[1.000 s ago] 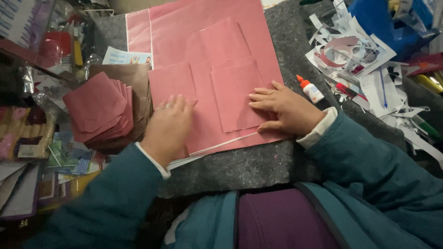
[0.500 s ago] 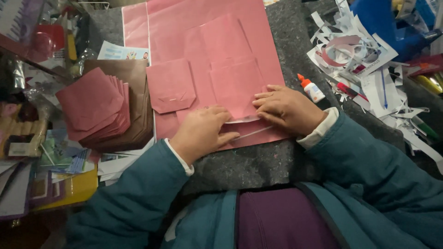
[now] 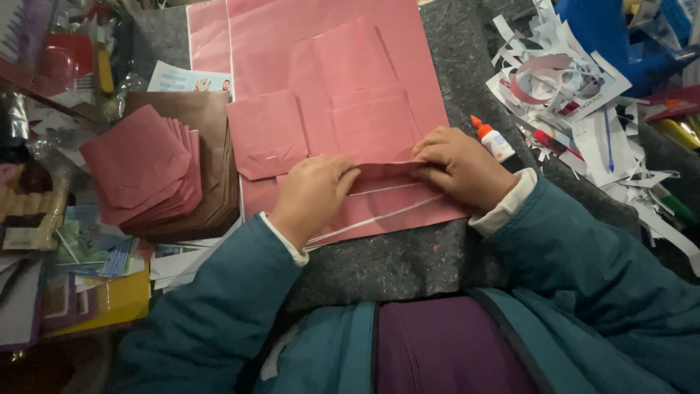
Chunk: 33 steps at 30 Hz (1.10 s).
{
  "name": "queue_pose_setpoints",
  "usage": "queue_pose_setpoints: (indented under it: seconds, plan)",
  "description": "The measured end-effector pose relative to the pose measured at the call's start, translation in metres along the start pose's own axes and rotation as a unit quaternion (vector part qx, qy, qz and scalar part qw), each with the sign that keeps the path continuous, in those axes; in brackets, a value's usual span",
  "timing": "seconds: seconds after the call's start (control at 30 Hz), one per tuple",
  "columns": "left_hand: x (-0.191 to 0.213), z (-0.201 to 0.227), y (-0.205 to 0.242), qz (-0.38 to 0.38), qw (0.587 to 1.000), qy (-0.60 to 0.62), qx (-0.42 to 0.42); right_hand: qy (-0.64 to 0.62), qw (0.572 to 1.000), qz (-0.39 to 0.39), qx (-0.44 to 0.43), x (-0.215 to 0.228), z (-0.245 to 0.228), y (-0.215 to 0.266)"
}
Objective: Folding and gluing paper bags at a workstation.
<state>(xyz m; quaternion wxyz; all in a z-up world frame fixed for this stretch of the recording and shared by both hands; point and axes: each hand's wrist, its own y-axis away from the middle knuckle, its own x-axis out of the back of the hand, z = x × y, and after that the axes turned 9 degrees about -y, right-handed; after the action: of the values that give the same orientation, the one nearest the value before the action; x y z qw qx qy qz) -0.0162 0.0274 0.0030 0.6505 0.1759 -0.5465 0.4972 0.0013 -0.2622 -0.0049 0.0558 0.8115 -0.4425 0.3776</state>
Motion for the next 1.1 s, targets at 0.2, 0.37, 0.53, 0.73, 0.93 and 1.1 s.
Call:
queue_pose_setpoints:
  seconds: [0.2,0.37,0.53,0.73,0.93,1.1]
  plan:
    - [-0.005,-0.001,-0.009,0.01,0.998,0.037,0.057,0.055,0.998,0.028,-0.007,-0.006,0.01,-0.005]
    - [-0.011,-0.004,-0.011,0.025,0.997,0.046,0.052,0.086,0.994,0.052,-0.036,-0.012,0.016,-0.008]
    - [-0.022,-0.008,-0.008,0.027,0.998,0.019,0.052,0.138,0.987,0.064,-0.055,-0.016,0.016,-0.012]
    - [-0.027,-0.008,-0.007,0.025,0.996,0.052,0.074,0.152,0.981,0.066,-0.1,-0.013,0.0,-0.017]
    - [-0.009,0.013,-0.004,0.0,0.995,-0.099,0.029,0.142,0.979,0.073,-0.126,-0.013,-0.003,-0.018]
    - [-0.021,0.031,0.002,-0.023,0.968,-0.14,-0.207,0.173,0.974,0.078,-0.121,-0.015,-0.002,-0.018]
